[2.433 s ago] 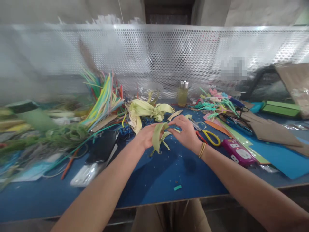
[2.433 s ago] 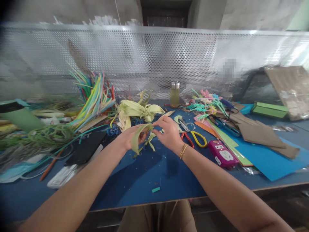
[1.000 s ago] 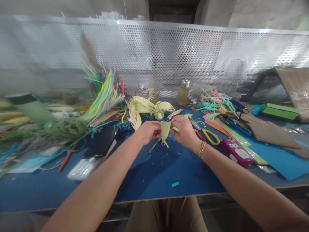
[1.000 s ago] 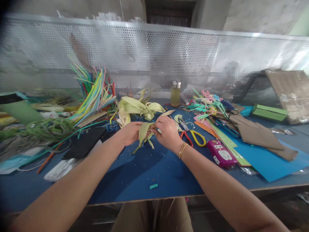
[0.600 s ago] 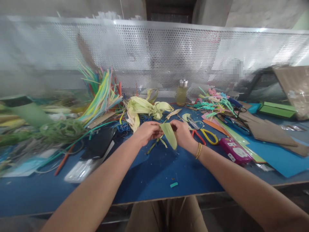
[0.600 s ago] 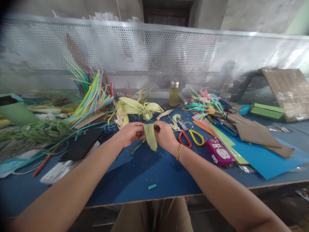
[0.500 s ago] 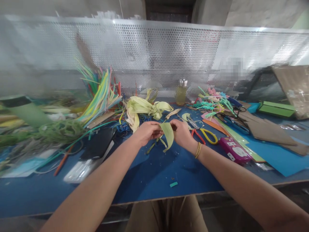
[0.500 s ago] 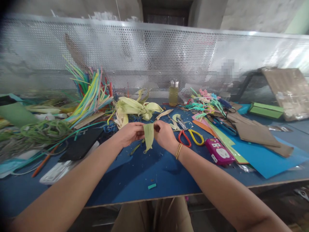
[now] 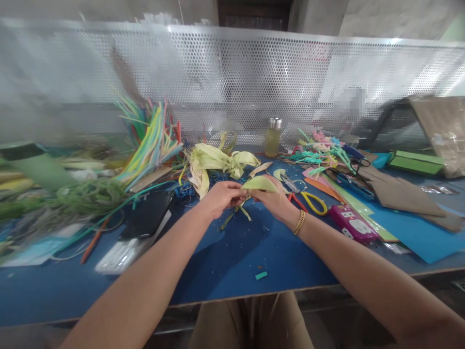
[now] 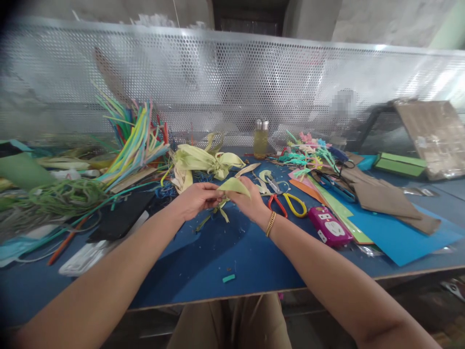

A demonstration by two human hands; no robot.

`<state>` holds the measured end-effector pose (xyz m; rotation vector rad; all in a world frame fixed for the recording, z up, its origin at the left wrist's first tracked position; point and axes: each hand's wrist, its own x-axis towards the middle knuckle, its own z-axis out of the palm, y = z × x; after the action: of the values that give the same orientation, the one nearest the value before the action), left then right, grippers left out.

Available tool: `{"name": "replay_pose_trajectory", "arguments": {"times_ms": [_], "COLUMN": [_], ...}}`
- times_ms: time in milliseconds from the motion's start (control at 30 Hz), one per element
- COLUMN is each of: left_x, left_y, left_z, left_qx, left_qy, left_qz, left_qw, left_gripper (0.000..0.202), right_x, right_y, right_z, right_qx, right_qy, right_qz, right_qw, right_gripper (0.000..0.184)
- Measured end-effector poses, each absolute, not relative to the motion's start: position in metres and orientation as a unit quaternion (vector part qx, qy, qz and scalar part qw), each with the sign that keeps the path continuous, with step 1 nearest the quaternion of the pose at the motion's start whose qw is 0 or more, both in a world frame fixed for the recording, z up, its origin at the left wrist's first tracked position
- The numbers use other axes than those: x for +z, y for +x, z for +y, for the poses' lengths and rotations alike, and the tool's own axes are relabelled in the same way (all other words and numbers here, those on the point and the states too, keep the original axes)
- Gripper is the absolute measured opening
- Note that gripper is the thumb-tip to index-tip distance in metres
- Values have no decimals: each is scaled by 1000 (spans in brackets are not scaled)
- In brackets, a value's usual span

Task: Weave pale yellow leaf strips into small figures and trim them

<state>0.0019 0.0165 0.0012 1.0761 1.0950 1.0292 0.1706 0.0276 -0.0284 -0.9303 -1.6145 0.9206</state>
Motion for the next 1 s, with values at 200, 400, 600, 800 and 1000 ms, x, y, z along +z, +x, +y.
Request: {"name": "replay_pose_trajectory", "arguments": {"times_ms": [200,400,600,800,1000], "left_x": [1,-1,7,4,0], "left_y": [2,4,1,-3,-2], "left_z": [16,16,19,25,24], "left_qx": [432,455,466,454,443], "left_qy": [464,458,367,346,378], "left_qz": [484,476,463,434,432], "left_qw": [603,597,659,697,688], "left_gripper": [16,17,16,17,13], "right_x": [-20,-20,-19,-14,-18], "right_y": [164,166,174,179,178], "right_z": [22,24,28,28,30], "right_qx": [551,544,375,135,143], "right_qy": [-378,-373,-360,-308,-327], "right_qz": [-560,-565,-667,-786,-784], "right_qw": [490,496,533,519,508], "right_gripper": [32,32,32,10,3]}}
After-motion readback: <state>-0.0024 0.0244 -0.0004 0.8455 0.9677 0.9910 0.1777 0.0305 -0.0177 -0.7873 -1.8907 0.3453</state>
